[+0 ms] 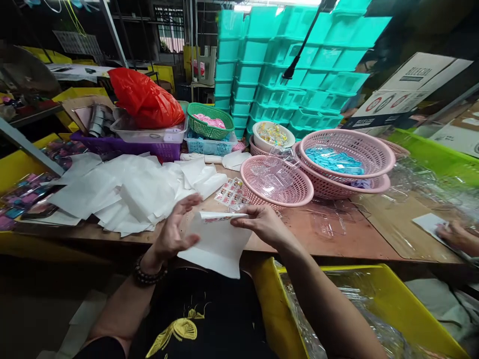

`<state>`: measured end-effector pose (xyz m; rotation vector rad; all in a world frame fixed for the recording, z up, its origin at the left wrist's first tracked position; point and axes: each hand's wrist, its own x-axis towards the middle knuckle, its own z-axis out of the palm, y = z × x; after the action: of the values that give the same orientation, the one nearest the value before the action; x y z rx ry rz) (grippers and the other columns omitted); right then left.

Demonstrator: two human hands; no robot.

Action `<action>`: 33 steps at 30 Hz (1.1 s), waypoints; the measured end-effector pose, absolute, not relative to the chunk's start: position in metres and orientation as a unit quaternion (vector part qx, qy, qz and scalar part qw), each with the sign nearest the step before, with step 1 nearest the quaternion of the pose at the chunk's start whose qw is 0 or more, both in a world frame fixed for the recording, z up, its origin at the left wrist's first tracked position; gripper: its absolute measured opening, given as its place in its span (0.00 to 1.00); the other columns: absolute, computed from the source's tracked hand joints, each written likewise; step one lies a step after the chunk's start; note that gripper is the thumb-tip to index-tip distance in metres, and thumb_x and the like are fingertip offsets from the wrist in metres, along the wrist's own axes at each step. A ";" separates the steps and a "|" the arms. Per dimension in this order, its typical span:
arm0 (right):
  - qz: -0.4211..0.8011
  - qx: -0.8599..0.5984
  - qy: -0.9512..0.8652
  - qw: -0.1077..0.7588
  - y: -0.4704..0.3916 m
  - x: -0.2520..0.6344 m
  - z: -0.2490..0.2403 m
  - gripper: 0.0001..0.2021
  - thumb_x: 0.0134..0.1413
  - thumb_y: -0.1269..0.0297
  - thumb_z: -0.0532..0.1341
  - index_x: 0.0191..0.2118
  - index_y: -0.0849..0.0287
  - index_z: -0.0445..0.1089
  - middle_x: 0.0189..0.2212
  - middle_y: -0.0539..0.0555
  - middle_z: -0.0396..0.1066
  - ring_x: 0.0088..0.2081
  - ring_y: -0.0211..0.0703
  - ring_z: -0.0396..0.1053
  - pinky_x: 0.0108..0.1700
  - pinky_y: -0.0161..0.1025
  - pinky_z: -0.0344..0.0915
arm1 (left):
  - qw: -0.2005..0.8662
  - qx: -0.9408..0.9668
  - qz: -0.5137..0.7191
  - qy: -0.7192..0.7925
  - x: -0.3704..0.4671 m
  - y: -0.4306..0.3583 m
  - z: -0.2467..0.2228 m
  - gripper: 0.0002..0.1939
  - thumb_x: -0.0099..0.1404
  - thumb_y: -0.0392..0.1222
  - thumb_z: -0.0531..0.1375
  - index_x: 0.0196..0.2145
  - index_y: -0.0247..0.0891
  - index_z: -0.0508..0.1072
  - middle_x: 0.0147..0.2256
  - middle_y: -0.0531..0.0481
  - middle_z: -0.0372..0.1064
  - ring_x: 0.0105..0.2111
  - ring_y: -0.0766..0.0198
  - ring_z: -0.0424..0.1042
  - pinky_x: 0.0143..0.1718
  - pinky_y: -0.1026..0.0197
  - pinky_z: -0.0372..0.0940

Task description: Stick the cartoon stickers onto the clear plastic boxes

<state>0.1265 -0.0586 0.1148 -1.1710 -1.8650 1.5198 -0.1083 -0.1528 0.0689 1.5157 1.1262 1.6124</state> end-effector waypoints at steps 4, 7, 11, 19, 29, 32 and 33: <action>0.382 -0.444 -0.776 0.235 -0.070 0.126 0.114 0.16 0.46 0.51 0.70 0.37 0.57 0.81 0.39 0.59 0.79 0.43 0.55 0.73 0.49 0.54 0.66 | 0.393 0.537 0.566 0.488 -0.088 -0.144 0.070 0.22 0.57 0.49 0.70 0.47 0.36 0.78 0.43 0.42 0.79 0.45 0.52 0.78 0.53 0.49 0.71; 0.152 -0.427 -0.842 0.293 -0.082 0.126 0.116 0.20 0.48 0.51 0.72 0.47 0.50 0.78 0.53 0.59 0.74 0.57 0.63 0.67 0.62 0.72 0.46 | 0.440 0.508 0.572 0.470 -0.077 -0.139 0.064 0.17 0.59 0.52 0.68 0.38 0.35 0.82 0.38 0.44 0.81 0.39 0.54 0.79 0.44 0.53 0.75; 0.170 -0.376 -0.851 0.325 -0.092 0.118 0.114 0.08 0.60 0.52 0.64 0.38 0.48 0.78 0.35 0.51 0.80 0.40 0.49 0.74 0.64 0.66 0.50 | 0.455 0.479 0.572 0.486 -0.074 -0.137 0.060 0.20 0.59 0.56 0.68 0.39 0.36 0.82 0.36 0.46 0.81 0.33 0.58 0.79 0.35 0.58 0.76; 0.172 -0.376 -0.784 0.464 -0.102 0.111 0.090 0.05 0.58 0.59 0.66 0.32 0.46 0.80 0.40 0.52 0.78 0.43 0.50 0.73 0.63 0.63 0.54 | 0.419 0.514 0.535 0.524 -0.085 -0.138 0.052 0.17 0.55 0.55 0.70 0.31 0.36 0.83 0.25 0.49 0.76 0.23 0.63 0.71 0.24 0.64 0.66; 0.304 -0.417 -0.653 0.555 -0.050 0.146 0.071 0.13 0.58 0.53 0.64 0.44 0.53 0.75 0.40 0.56 0.75 0.43 0.49 0.73 0.50 0.49 0.69 | 0.053 0.362 0.528 0.767 -0.230 -0.091 0.082 0.14 0.61 0.48 0.63 0.36 0.32 0.78 0.31 0.43 0.77 0.37 0.51 0.76 0.45 0.51 0.69; 0.210 -0.387 -0.790 0.428 -0.037 0.153 0.051 0.31 0.55 0.50 0.65 0.62 0.54 0.64 0.53 0.61 0.73 0.55 0.56 0.70 0.59 0.57 0.63 | -0.057 0.372 0.472 0.797 -0.239 -0.089 0.086 0.21 0.60 0.41 0.63 0.49 0.27 0.73 0.51 0.29 0.72 0.58 0.40 0.66 0.62 0.42 0.57; 0.172 -0.378 -0.823 0.388 -0.034 0.154 0.044 0.37 0.53 0.49 0.67 0.66 0.55 0.59 0.57 0.63 0.70 0.58 0.59 0.67 0.61 0.59 0.61 | -0.095 0.379 0.484 0.783 -0.229 -0.092 0.083 0.27 0.59 0.40 0.63 0.55 0.27 0.69 0.59 0.26 0.64 0.64 0.39 0.59 0.66 0.41 0.51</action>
<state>0.1535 -0.0341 0.0442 -0.9626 -2.0933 0.4379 -0.2288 -0.0918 0.0834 1.2687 2.6214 1.6205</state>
